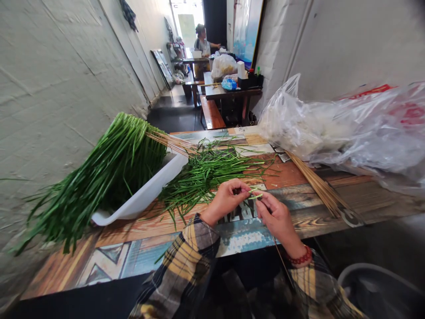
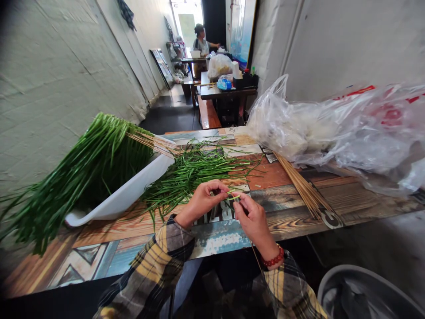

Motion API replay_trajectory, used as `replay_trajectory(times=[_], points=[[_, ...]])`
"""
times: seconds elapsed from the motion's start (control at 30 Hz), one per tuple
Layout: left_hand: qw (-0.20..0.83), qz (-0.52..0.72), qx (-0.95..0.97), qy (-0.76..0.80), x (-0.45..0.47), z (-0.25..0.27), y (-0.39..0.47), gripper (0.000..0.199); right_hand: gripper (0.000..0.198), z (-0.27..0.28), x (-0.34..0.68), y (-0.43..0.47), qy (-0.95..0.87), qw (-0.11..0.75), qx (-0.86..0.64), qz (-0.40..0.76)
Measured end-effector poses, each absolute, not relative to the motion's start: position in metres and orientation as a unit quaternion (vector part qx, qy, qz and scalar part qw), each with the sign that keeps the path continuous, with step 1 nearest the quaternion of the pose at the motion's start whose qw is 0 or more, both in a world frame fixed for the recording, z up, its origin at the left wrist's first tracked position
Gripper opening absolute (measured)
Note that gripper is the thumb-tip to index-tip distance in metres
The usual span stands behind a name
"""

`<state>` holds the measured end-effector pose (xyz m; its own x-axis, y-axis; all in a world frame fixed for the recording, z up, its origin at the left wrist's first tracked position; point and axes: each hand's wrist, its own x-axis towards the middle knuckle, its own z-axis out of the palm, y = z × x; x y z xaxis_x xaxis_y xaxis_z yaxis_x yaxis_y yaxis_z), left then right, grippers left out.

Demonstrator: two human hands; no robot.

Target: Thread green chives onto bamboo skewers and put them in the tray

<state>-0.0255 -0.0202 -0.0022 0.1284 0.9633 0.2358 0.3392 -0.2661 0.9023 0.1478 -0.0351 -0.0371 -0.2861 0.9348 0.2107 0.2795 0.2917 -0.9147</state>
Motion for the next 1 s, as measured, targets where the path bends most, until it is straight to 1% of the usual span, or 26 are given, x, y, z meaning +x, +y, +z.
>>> replay_trajectory(times=[0.5, 0.77, 1.0], points=[[0.348, 0.456, 0.662, 0.482, -0.0239, -0.0047, -0.0199, 0.011, 0.031, -0.0394, 0.1469, -0.0353, -0.692, 0.396, -0.433, 0.421], [0.321, 0.454, 0.68, 0.478, -0.025, -0.0083, -0.0186, 0.013, 0.033, -0.0383, 0.1468, -0.036, -0.693, 0.391, -0.437, 0.419], [0.297, 0.453, 0.702, 0.463, -0.025, -0.0113, -0.0178, 0.009, 0.032, -0.039, 0.1471, -0.0354, -0.695, 0.385, -0.446, 0.412]])
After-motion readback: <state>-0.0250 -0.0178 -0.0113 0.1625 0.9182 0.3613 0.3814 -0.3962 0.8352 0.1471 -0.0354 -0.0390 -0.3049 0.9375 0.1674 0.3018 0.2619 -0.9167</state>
